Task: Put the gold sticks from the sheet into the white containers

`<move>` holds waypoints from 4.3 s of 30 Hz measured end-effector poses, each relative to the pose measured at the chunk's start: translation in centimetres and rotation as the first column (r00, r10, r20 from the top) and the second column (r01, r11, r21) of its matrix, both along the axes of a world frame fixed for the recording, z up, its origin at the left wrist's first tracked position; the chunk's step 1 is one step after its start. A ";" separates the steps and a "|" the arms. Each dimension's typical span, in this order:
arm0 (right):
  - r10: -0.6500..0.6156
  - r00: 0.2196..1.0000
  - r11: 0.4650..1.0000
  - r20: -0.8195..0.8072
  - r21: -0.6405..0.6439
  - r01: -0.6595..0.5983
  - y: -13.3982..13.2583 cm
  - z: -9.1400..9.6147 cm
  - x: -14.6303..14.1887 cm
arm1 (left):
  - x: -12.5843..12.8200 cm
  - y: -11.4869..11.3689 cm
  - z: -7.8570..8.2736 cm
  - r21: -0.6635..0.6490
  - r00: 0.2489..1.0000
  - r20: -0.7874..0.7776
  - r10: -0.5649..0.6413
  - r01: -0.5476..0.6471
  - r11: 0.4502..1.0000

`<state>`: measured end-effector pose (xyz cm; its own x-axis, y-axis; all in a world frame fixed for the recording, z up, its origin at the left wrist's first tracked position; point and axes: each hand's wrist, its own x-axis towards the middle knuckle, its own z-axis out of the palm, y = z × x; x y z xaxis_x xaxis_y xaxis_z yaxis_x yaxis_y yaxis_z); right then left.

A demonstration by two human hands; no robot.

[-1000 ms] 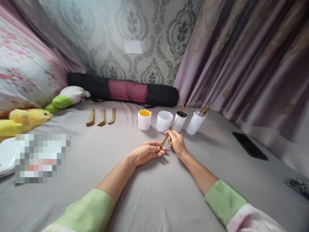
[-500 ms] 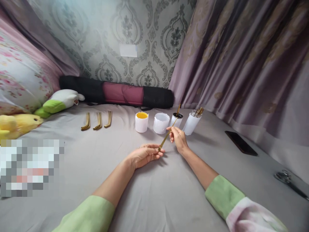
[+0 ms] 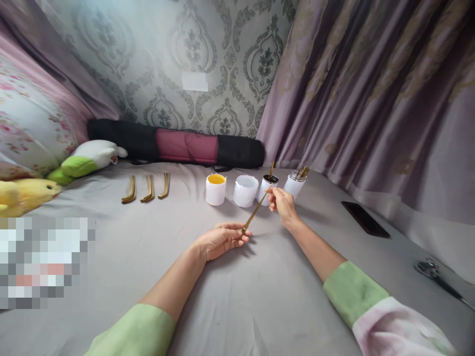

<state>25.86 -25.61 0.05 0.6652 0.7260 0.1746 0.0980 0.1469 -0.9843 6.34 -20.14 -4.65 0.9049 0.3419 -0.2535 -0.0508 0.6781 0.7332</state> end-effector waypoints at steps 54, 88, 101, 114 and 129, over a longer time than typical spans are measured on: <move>-0.001 0.997 0.997 0.083 -0.072 0.007 -1.3 4.3 2.0 | -0.2 0.2 0.0 -0.001 1.000 0.028 -0.008 0.008 1.000; -0.402 0.841 0.916 0.362 0.163 0.367 -0.1 13.4 8.6 | -0.2 0.9 0.4 -0.151 0.989 -0.043 0.141 -0.146 0.978; -0.450 0.753 0.892 0.480 0.207 0.402 2.0 13.3 9.5 | -0.2 0.8 0.7 -0.157 0.988 -0.050 0.149 -0.155 0.975; -0.309 0.612 0.926 0.728 0.083 0.368 3.8 11.1 10.3 | -0.2 0.8 0.6 -0.160 0.989 -0.027 0.145 -0.148 0.976; -0.082 0.635 0.925 0.768 -0.179 0.335 4.9 9.1 9.0 | -0.2 0.9 0.5 -0.170 0.989 -0.025 0.145 -0.147 0.974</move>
